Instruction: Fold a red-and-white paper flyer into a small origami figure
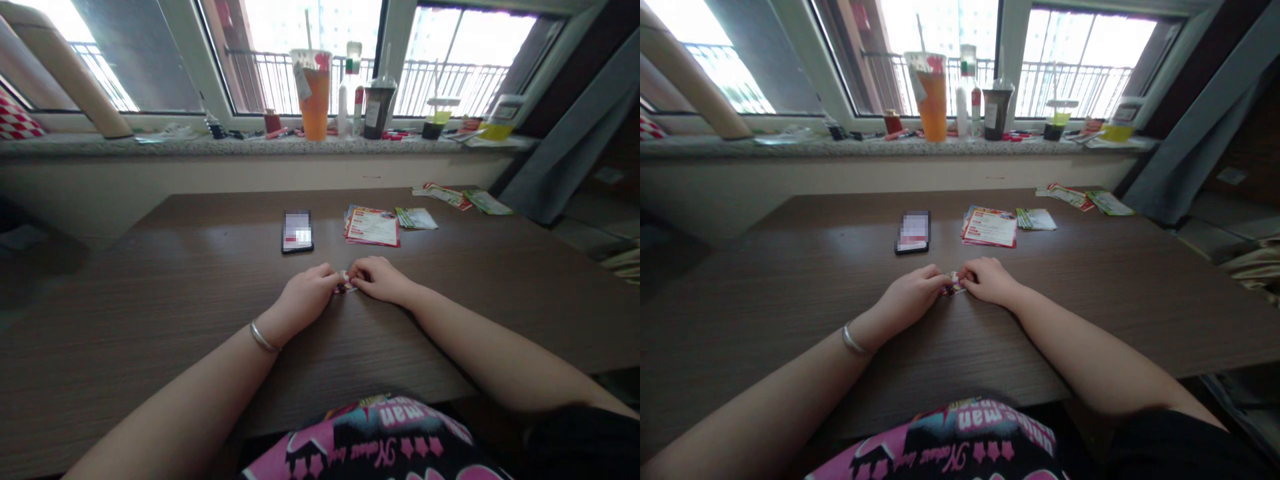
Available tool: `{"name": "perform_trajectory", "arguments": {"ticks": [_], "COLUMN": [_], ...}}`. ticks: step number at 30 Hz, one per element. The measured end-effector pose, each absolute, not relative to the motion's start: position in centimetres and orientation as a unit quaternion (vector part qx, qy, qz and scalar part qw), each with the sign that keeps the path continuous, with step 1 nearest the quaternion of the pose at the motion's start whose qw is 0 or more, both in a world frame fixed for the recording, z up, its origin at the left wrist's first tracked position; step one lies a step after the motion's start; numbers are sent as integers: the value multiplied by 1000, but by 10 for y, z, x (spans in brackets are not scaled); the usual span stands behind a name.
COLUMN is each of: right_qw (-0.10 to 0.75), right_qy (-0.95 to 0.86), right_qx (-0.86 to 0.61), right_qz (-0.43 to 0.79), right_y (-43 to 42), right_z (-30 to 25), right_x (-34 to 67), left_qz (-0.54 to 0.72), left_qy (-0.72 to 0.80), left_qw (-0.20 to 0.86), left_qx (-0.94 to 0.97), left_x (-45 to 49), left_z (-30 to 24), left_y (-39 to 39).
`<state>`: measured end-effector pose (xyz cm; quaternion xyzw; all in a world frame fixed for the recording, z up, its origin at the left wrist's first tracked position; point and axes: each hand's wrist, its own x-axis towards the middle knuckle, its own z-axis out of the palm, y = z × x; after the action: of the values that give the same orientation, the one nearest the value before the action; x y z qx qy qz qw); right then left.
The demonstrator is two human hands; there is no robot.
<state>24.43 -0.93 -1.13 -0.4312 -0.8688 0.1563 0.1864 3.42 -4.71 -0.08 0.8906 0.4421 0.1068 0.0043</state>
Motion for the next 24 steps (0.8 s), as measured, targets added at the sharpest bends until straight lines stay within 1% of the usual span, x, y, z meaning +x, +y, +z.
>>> {"name": "perform_trajectory", "arguments": {"ticks": [3,5,12,16,20,24], "right_qw": [218,234,230,229,249,275], "right_qy": [-858,-854,-868,-874,-873,-870], "right_qx": [-432,-434,-415,-401,-394,-382], "right_qz": [175,166,147,153,141,144], "right_y": [-7,-7,-10,-9,-8,-9], "right_z": [-15,-16,-15,-17,-19,-17], "right_x": [245,245,245,245,245,244], "left_qz": [99,97,116,153,166,162], "left_qy": [424,420,435,452,483,470], "left_qw": [-21,-26,1,-8,-5,17], "left_qx": [900,902,893,879,860,867], "left_x": [33,33,29,27,27,28], "left_z": [0,1,3,2,2,2], "left_y": [-47,-46,-43,-43,-44,-44]}}
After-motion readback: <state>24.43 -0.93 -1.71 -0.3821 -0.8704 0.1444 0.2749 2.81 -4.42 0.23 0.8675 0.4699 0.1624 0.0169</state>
